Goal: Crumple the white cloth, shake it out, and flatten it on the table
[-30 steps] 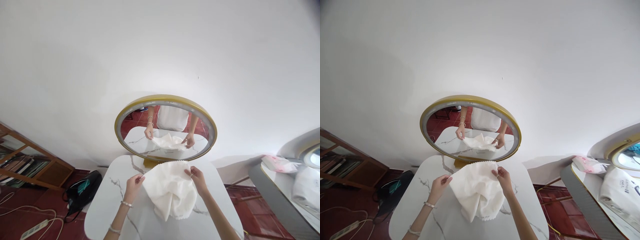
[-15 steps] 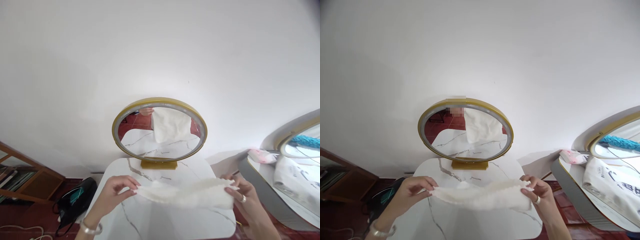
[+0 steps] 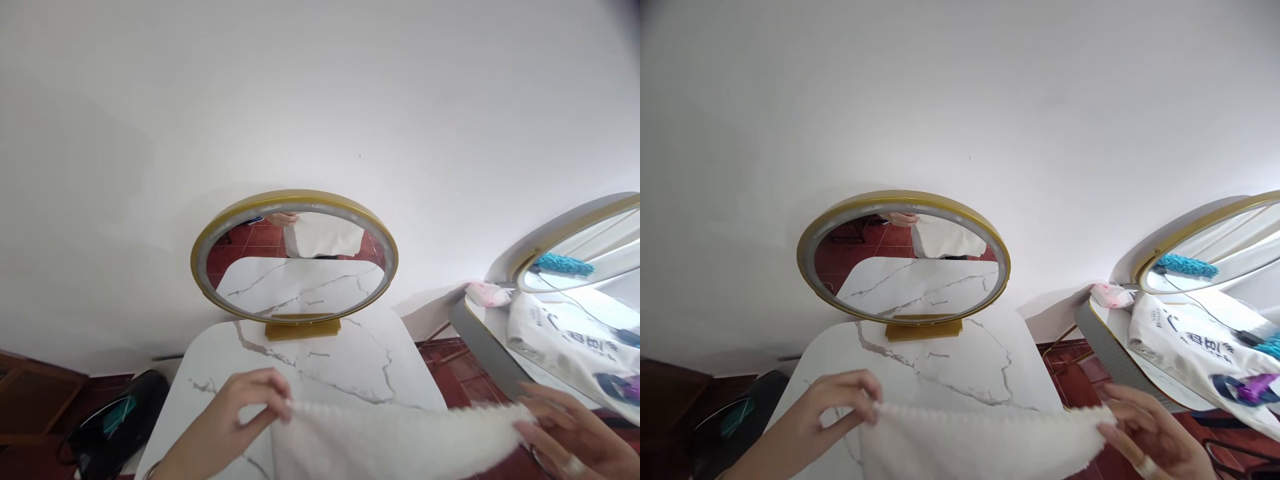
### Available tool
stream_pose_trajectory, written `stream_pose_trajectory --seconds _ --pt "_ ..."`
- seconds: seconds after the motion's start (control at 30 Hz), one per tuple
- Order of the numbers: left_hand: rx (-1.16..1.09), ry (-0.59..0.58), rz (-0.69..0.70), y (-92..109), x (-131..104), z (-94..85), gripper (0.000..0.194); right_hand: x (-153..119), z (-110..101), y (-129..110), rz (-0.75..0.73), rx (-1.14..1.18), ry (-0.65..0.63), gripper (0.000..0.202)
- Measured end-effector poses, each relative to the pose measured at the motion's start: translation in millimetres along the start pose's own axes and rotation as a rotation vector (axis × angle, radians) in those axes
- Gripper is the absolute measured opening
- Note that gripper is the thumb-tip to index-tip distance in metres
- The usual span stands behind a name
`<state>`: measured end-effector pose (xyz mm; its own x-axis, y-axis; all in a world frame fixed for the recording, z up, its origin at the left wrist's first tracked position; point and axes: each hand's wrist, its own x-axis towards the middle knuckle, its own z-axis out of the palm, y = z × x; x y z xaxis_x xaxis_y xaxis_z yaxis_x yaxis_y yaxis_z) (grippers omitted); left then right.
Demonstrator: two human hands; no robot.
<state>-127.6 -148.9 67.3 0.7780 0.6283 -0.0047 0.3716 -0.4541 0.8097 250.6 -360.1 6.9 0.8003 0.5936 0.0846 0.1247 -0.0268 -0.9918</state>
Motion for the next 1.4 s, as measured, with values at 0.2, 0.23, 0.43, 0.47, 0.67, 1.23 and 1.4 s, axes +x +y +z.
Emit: stream_pose_trajectory --seconds 0.2,0.23,0.43,0.47,0.67,1.23,1.4 --pt "0.329 0.340 -0.138 -42 103 76.1 0.035 101 72 66 0.079 0.064 -0.036 0.061" --pt "0.421 0.439 -0.163 -58 115 98.5 0.038 109 86 88 0.042 0.083 -0.038 0.065" --pt "0.615 0.369 -0.189 -157 136 241.1 0.044 69 135 234 -0.282 -0.344 -0.414 0.051" --pt "0.626 0.349 -0.188 -168 138 255.7 0.047 60 139 251 -0.351 -0.434 -0.482 0.048" --pt "0.760 0.459 -0.169 -201 166 273.3 0.054 61 168 278 -0.621 -0.902 -0.591 0.050" --pt "0.724 0.500 -0.423 -171 263 259.1 0.038 154 226 256 -0.642 -1.039 -0.684 0.048" --pt "0.685 0.325 -0.301 -175 297 252.0 0.048 183 206 260 -0.563 -1.126 -0.575 0.053"
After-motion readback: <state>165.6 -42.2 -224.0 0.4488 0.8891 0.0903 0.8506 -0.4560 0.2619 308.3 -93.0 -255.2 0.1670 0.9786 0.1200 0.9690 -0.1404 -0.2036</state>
